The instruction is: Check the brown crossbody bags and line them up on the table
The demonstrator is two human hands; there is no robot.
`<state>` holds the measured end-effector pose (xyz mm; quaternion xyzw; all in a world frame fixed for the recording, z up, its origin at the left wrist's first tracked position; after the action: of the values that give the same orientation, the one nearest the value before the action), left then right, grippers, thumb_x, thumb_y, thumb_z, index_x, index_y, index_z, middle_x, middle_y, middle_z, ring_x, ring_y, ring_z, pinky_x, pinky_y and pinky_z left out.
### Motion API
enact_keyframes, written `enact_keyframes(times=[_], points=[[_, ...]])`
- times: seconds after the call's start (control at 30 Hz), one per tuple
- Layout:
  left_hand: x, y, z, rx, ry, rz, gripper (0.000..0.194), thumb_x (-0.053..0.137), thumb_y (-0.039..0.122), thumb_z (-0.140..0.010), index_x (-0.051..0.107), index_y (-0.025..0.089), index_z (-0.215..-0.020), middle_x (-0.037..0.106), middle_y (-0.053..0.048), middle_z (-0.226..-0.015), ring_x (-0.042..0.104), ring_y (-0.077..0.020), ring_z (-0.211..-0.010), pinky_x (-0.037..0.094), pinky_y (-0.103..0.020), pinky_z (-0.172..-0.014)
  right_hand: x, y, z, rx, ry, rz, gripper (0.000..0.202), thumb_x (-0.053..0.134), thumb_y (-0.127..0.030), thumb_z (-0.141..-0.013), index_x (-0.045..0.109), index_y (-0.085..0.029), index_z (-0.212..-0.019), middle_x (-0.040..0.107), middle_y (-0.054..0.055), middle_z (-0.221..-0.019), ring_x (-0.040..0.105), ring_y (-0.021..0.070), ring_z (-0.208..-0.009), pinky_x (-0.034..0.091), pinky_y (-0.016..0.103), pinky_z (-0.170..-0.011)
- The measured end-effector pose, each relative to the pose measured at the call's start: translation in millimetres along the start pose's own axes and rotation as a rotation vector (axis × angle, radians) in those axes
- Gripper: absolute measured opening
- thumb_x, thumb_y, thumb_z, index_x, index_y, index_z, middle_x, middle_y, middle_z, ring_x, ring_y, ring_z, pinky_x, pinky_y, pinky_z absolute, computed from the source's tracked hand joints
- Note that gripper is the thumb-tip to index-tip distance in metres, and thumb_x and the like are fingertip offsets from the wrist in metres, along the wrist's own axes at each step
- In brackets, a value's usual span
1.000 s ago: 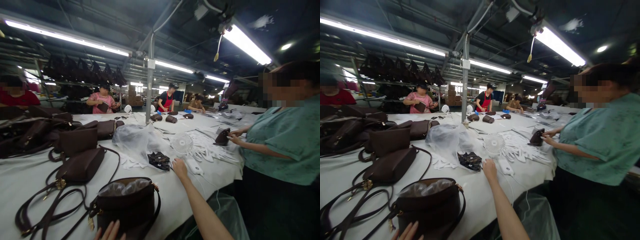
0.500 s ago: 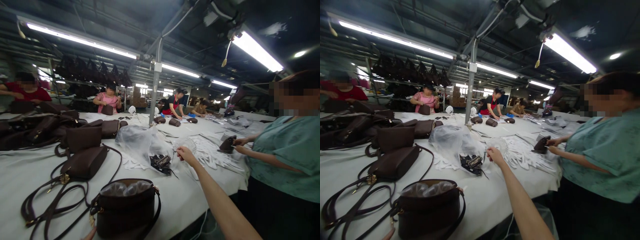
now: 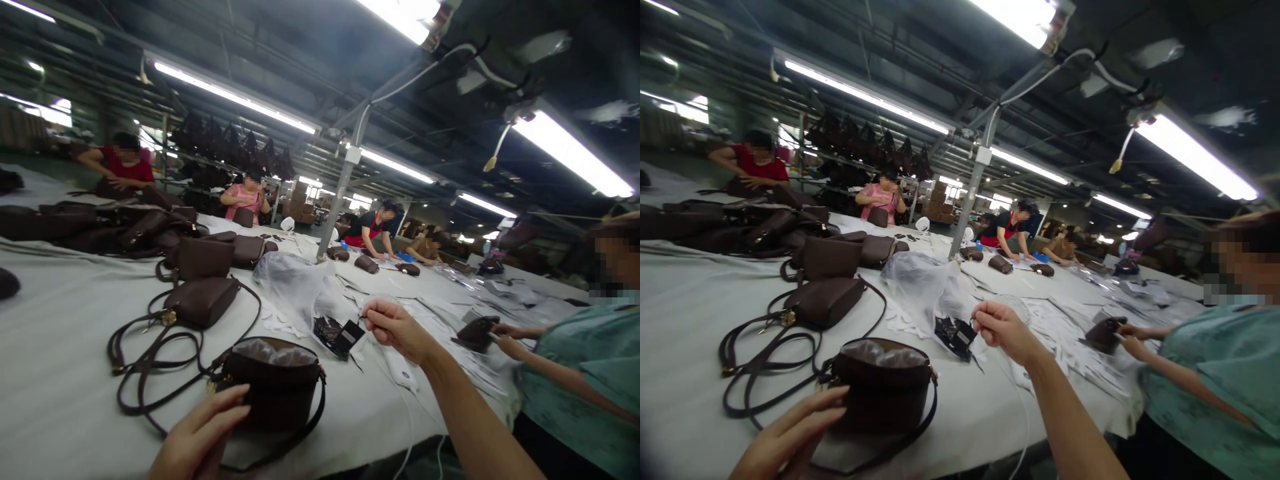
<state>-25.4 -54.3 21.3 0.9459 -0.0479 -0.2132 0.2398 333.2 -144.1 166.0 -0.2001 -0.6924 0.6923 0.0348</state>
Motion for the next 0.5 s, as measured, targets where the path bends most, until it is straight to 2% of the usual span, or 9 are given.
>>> enact_keyframes(times=[0.07,0.13,0.23,0.3,0.37,0.43,0.5], points=[[-4.9,24.8,-24.9,-0.038,-0.026,0.098,0.032,0.049,0.016,-0.092,0.065,0.028,-0.117,0.065,-0.006,-0.126,0.063,-0.0171,-0.113,0.049,-0.024,-0.099,30.8,-19.4,21.6,0.002,-0.14,-0.015,0.033,0.074,-0.045,-0.075,0.059,-0.016,-0.084,0.061,-0.001,-0.063,0.034,0.0014,-0.039,0.018,0.016,-0.038],[-6.5,47.2,-43.7,-0.084,-0.078,0.221,0.038,0.052,0.017,-0.092,0.058,0.029,-0.127,0.059,-0.006,-0.134,0.056,-0.02,-0.122,0.044,-0.032,-0.106,63.9,-35.1,41.0,0.011,-0.284,0.041,0.03,0.071,-0.042,-0.08,0.06,-0.015,-0.084,0.063,0.0,-0.063,0.036,0.0015,-0.039,0.019,0.016,-0.038],[-0.1,71.8,-55.0,-0.216,-0.172,0.502,0.057,0.064,0.026,-0.085,0.047,0.025,-0.139,0.052,-0.01,-0.141,0.047,-0.0261,-0.129,0.037,-0.041,-0.111,112.1,-46.9,62.2,0.028,-0.466,0.085,0.026,0.069,-0.039,-0.083,0.061,-0.014,-0.081,0.065,0.002,-0.063,0.043,0.0024,-0.041,0.024,0.015,-0.038],[9.1,80.1,-50.6,-0.361,-0.245,0.742,0.048,0.065,0.031,-0.084,0.055,0.021,-0.13,0.063,-0.01,-0.124,0.058,-0.0234,-0.113,0.045,-0.037,-0.1,137.9,-44.4,69.8,0.052,-0.543,0.019,0.024,0.07,-0.037,-0.083,0.061,-0.014,-0.08,0.066,0.001,-0.063,0.047,0.0029,-0.041,0.028,0.014,-0.038],[18.7,81.3,-38.2,-0.533,-0.311,0.958,0.032,0.059,0.039,-0.087,0.065,0.015,-0.107,0.069,-0.006,-0.09,0.061,-0.0147,-0.076,0.051,-0.026,-0.072,155.6,-34.3,72.3,0.086,-0.587,-0.131,0.023,0.071,-0.035,-0.083,0.06,-0.015,-0.08,0.066,0.001,-0.063,0.05,0.0036,-0.039,0.03,0.013,-0.036],[25.1,76.2,-22.0,-0.687,-0.332,1.104,0.038,0.055,0.049,-0.087,0.064,0.013,-0.085,0.06,0.0,-0.063,0.047,-0.0077,-0.05,0.038,-0.019,-0.05,165.9,-20.6,71.3,0.112,-0.6,-0.326,0.022,0.071,-0.036,-0.083,0.061,-0.016,-0.079,0.066,0.0,-0.061,0.052,0.0046,-0.037,0.032,0.012,-0.034],[27.1,67.4,-6.4,-0.784,-0.302,1.183,0.044,0.059,0.057,-0.081,0.06,0.013,-0.075,0.049,0.004,-0.05,0.038,-0.006,-0.042,0.03,-0.018,-0.044,172.3,-8.2,68.6,0.117,-0.582,-0.48,0.02,0.074,-0.035,-0.08,0.064,-0.018,-0.083,0.07,0.001,-0.067,0.062,0.0073,-0.045,0.04,0.012,-0.038]])
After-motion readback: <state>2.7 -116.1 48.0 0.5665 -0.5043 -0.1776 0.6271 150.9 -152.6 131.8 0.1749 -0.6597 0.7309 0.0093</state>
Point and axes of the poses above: each hand's wrist, its own z-axis away from the middle knuckle, its own x-axis out of the palm, y = z × x, the point moved 2 cm from there along -z, towards the middle knuckle
